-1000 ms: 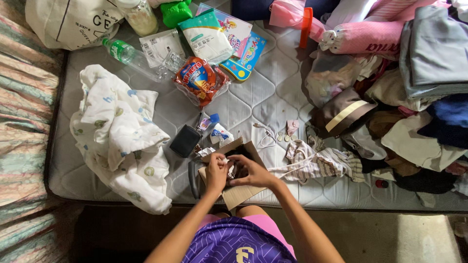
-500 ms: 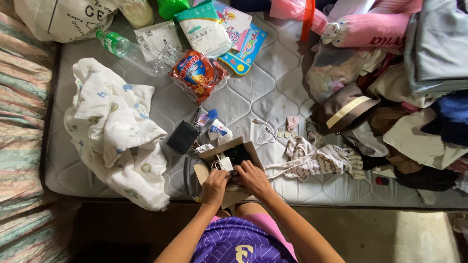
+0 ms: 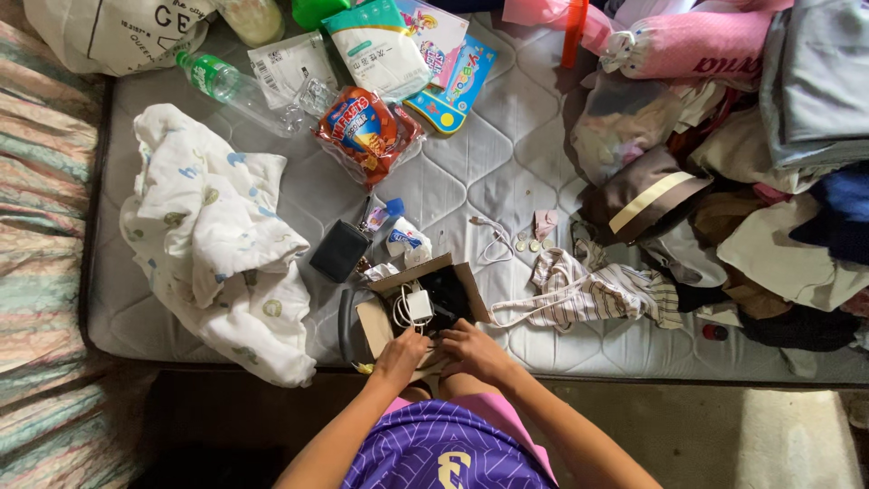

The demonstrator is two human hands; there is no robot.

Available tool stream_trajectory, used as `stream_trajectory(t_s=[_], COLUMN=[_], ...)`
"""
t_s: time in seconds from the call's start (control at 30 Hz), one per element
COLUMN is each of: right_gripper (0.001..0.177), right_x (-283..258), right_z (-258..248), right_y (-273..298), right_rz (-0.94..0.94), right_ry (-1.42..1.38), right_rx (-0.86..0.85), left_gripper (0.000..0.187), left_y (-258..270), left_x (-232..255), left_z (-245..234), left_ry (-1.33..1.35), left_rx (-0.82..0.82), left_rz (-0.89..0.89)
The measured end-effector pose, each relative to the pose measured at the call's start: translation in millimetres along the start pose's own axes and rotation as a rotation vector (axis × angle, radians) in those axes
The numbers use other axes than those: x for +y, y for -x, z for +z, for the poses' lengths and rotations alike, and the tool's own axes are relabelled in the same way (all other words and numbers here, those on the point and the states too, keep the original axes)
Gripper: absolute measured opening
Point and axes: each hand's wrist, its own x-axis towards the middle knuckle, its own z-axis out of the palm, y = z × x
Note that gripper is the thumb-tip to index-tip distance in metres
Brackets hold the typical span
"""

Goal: The person organizes various items on a cluttered bed, including a cardboard box, a wallet, and a plastic bag. They open the box, place items inside, and move the box to a nearby table. They also handle a wallet and a plastic bag, placing them on the table.

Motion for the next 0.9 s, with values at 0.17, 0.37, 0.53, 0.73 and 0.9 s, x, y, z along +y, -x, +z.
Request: stream_trajectory(t_s=[0.17, 0.37, 0.53, 0.73, 0.9], right_gripper=[0.029, 0.018, 0.019, 0.006, 0.018], right_x=[31.8, 58.8, 76.9, 85.2, 77.7], right_z=[6.2, 27.6, 46.6, 102.1, 138.3], right_y=[-13.3, -48.6, -69.6, -67.0, -78.7], right_rz=[-0.148, 0.247, 0.582, 0.626, 0.563], right_ry=[-0.172, -0.469, -0.578, -0.101, 0.200], right_rx=[0.015, -0.108, -0.184, 0.068, 0.201], left_gripper=[0.030, 0.020, 0.013, 0.014, 0.007], left_y=[-7.7, -23.4, -22.5, -13.0, -2.1], left_x=[7.0, 7.9, 3.9, 20.0, 32.1], left_z=[-19.6, -35.4, -56.9, -77.5, -57.5], left_ry=[0.271, 0.202, 0.405, 0.279, 0.217], left_rx=[0.010, 0.101, 0.145, 0.114, 0.158], left_rz=[-0.284, -0.574, -0.688, -0.520, -0.336])
